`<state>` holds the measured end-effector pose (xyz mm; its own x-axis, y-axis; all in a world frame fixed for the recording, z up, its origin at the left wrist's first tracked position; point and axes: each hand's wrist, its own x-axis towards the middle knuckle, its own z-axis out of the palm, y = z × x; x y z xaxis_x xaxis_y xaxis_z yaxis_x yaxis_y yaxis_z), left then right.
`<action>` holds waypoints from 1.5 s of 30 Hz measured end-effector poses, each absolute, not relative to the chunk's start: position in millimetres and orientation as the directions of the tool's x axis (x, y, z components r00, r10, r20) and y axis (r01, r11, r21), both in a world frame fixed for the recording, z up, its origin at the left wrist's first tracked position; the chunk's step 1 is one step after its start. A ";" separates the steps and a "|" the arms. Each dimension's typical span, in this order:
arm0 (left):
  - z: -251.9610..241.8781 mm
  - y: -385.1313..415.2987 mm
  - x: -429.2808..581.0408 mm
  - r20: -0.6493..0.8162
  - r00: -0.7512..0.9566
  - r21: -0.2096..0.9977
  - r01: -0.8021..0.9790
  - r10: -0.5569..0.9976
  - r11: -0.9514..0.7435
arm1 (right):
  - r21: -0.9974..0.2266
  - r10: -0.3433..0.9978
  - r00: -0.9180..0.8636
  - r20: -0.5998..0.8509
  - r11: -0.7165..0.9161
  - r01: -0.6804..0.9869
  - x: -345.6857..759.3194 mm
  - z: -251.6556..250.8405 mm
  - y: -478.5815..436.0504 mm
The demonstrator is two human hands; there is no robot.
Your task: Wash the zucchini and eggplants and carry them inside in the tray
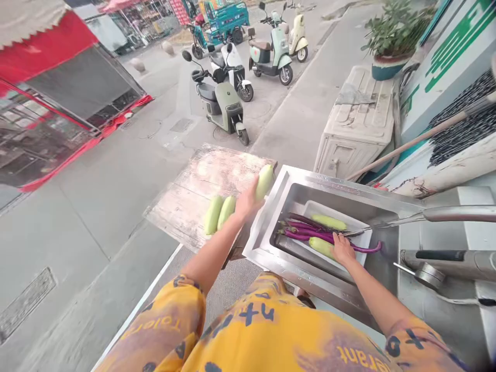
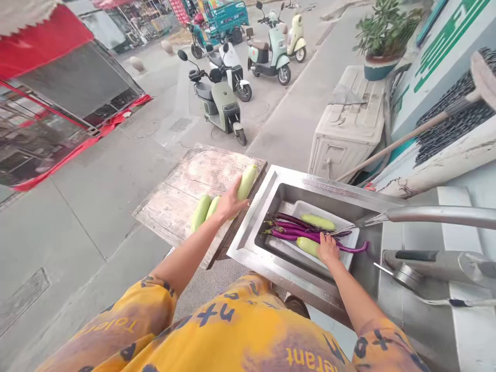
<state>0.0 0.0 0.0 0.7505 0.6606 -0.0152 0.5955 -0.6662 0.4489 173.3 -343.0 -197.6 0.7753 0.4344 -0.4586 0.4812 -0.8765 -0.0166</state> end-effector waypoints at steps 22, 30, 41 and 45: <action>-105.8 26.9 -67.5 0.052 0.600 0.075 0.795 0.799 -0.602 | -0.029 0.607 0.595 -0.527 -0.712 0.701 165.8 -197.6 -334.4; -110.5 17.7 -85.5 0.076 0.617 0.057 0.782 0.783 -0.621 | -0.086 0.620 0.628 -0.470 -0.740 0.667 150.4 -194.1 -300.5; -69.3 -55.7 -44.8 0.214 0.795 0.211 0.530 0.567 -0.822 | -0.022 0.480 0.659 -0.579 -0.817 0.576 145.9 -180.7 -258.5; -71.4 -85.3 -26.0 0.221 0.892 0.369 0.297 0.394 -0.881 | -0.123 0.650 0.575 -0.497 -0.709 0.695 158.9 -160.4 -302.8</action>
<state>-26.0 -85.3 -71.4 0.8922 0.3938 0.2213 0.2971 -0.8806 0.3692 158.9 -302.8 -160.4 0.5748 0.6502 -0.4969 0.6948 -0.7085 -0.1235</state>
